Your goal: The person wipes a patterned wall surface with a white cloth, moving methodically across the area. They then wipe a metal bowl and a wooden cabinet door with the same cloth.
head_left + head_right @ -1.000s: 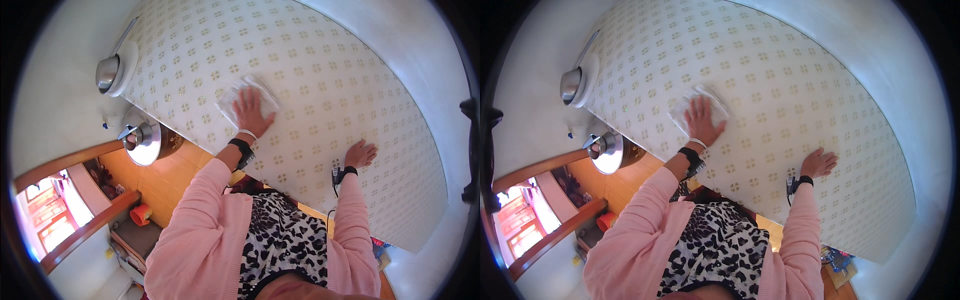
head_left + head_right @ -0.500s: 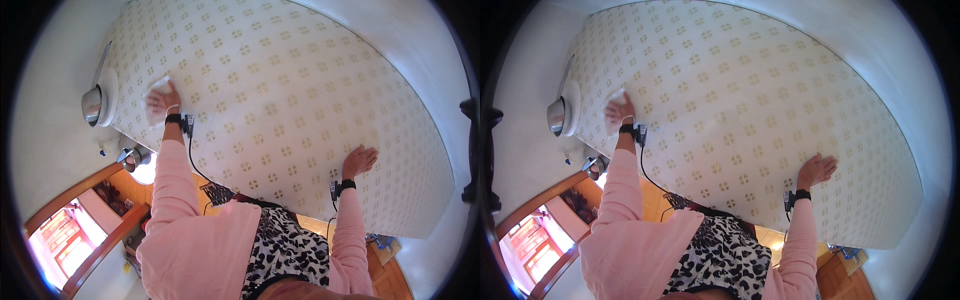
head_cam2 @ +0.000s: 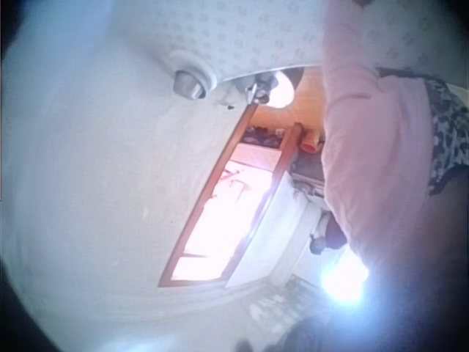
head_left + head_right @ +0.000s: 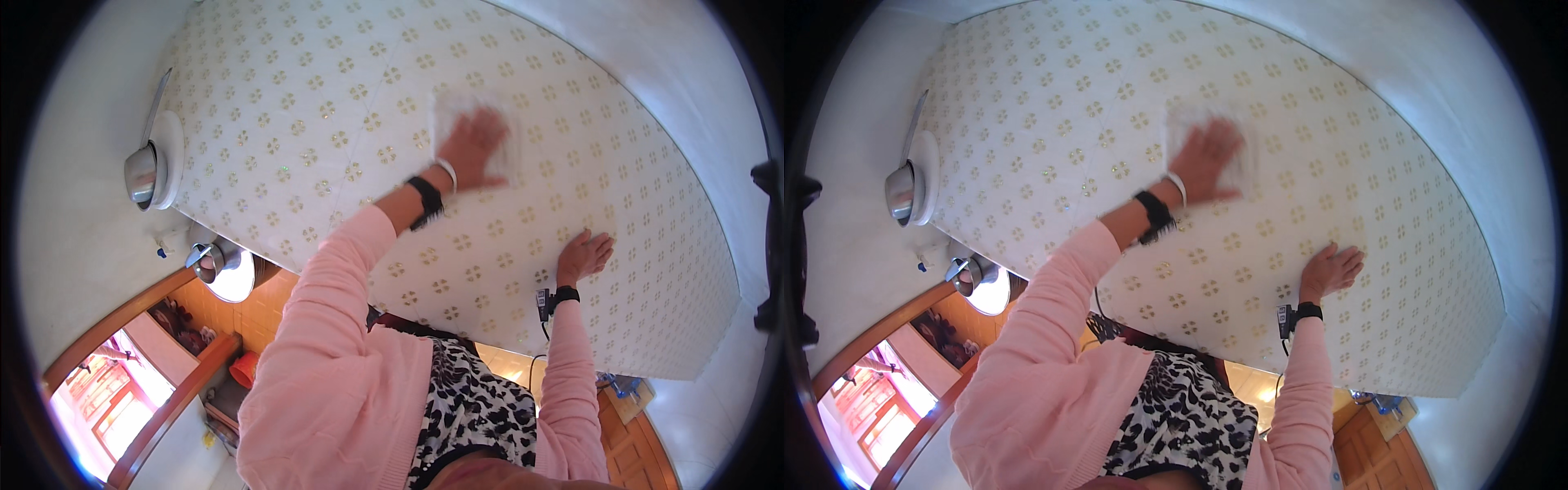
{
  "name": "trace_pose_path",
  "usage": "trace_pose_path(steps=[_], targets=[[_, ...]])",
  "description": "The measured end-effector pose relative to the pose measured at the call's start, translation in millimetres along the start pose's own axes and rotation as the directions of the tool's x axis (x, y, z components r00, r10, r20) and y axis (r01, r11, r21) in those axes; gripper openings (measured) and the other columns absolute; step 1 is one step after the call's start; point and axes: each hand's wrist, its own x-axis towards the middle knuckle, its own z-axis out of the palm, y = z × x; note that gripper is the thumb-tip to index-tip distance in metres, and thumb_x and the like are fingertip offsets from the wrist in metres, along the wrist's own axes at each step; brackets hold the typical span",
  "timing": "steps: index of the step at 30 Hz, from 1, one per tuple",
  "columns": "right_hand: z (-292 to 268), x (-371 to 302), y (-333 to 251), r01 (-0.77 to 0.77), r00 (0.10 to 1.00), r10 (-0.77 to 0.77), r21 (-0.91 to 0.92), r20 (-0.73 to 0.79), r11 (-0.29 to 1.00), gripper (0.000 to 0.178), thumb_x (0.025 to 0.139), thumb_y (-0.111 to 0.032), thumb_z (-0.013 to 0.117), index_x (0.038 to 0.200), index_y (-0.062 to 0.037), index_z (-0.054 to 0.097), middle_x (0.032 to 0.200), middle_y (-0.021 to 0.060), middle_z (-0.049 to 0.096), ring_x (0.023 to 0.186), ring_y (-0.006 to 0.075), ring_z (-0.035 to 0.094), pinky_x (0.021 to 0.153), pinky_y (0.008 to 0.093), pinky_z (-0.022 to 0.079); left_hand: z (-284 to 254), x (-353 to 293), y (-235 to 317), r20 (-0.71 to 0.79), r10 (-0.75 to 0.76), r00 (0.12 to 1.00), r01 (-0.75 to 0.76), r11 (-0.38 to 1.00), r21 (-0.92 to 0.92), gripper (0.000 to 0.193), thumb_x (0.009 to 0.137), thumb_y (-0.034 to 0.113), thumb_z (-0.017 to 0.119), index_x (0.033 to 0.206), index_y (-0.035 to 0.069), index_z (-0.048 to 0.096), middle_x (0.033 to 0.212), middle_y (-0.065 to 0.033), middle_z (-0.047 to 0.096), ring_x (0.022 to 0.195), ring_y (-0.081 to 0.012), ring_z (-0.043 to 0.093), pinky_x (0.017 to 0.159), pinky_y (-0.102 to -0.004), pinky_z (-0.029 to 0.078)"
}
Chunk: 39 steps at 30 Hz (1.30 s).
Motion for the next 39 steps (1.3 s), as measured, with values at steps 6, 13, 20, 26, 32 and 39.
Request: trace_pose_path(steps=[6,13,20,26,32,39], targets=[[4.8,-0.3,1.7,-0.009,1.000,0.009,0.012,-0.020,1.000,0.058,0.098,-0.041,0.043,0.143,-0.0049,0.038,0.153,0.0109,0.033,0.141,0.0326,0.029,0.108,0.0525,0.028,-15.6,-92.4,-12.9,0.043,-0.062,0.997,0.067,0.991,-0.115,0.095,0.074,0.054,0.069,0.148,0.008,0.032,0.156,-0.0166,0.024,0.145,-0.0361,0.017,0.113,-0.0547,0.019],[5.8,-0.5,2.5,-0.017,1.000,0.017,0.024,0.018,1.000,0.059,0.099,-0.040,0.042,0.145,-0.0045,0.035,0.154,0.0124,0.030,0.141,0.0335,0.026,0.110,0.0521,0.025,-75.0,-193.5,-263.3,-0.448,-0.837,0.313,0.948,0.248,0.200,0.082,0.086,0.062,0.054,0.147,0.012,0.034,0.153,-0.0138,0.032,0.141,-0.0393,0.025,0.108,-0.0571,0.026],[10.9,-2.6,4.4,0.021,0.999,-0.019,0.080,-0.034,0.997,0.058,0.098,-0.036,0.044,0.145,-0.0035,0.032,0.154,0.0152,0.027,0.142,0.0366,0.023,0.109,0.0589,0.023,-85.5,-111.2,-386.3,-0.501,-0.865,-0.010,0.998,0.020,-0.054,0.105,0.077,0.084,0.039,0.152,0.012,0.025,0.158,-0.0180,0.019,0.143,-0.0435,0.014,0.112,-0.0570,0.012],[7.5,-4.4,1.0,0.008,1.000,-0.007,0.098,-0.001,0.995,0.060,0.098,-0.035,0.044,0.147,-0.0035,0.029,0.156,0.0155,0.024,0.143,0.0369,0.020,0.109,0.0606,0.021,-70.9,25.7,-385.3,-0.466,-0.853,0.236,0.969,0.241,0.049,0.110,0.075,0.087,0.035,0.153,0.011,0.022,0.158,-0.0187,0.017,0.145,-0.0438,0.010,0.113,-0.0567,0.011],[5.8,-4.4,-1.1,0.007,1.000,-0.010,0.100,0.028,0.995,0.061,0.098,-0.033,0.044,0.147,-0.0016,0.027,0.156,0.0178,0.022,0.144,0.0386,0.018,0.110,0.0603,0.019,-53.0,143.9,-321.1,-0.353,-0.785,0.509,0.859,0.489,0.152,0.108,0.076,0.086,0.034,0.153,0.012,0.024,0.159,-0.0147,0.019,0.146,-0.0414,0.012,0.115,-0.0549,0.011],[2.7,-4.8,-5.0,0.034,0.999,-0.034,0.138,0.002,0.990,0.064,0.098,-0.033,0.045,0.148,-0.0007,0.024,0.156,0.0180,0.020,0.144,0.0389,0.017,0.111,0.0599,0.017,-28.5,206.4,-234.0,-0.353,-0.661,0.662,0.739,0.654,0.161,0.104,0.079,0.082,0.036,0.152,0.008,0.026,0.159,-0.0136,0.021,0.146,-0.0390,0.013,0.115,-0.0534,0.012]])
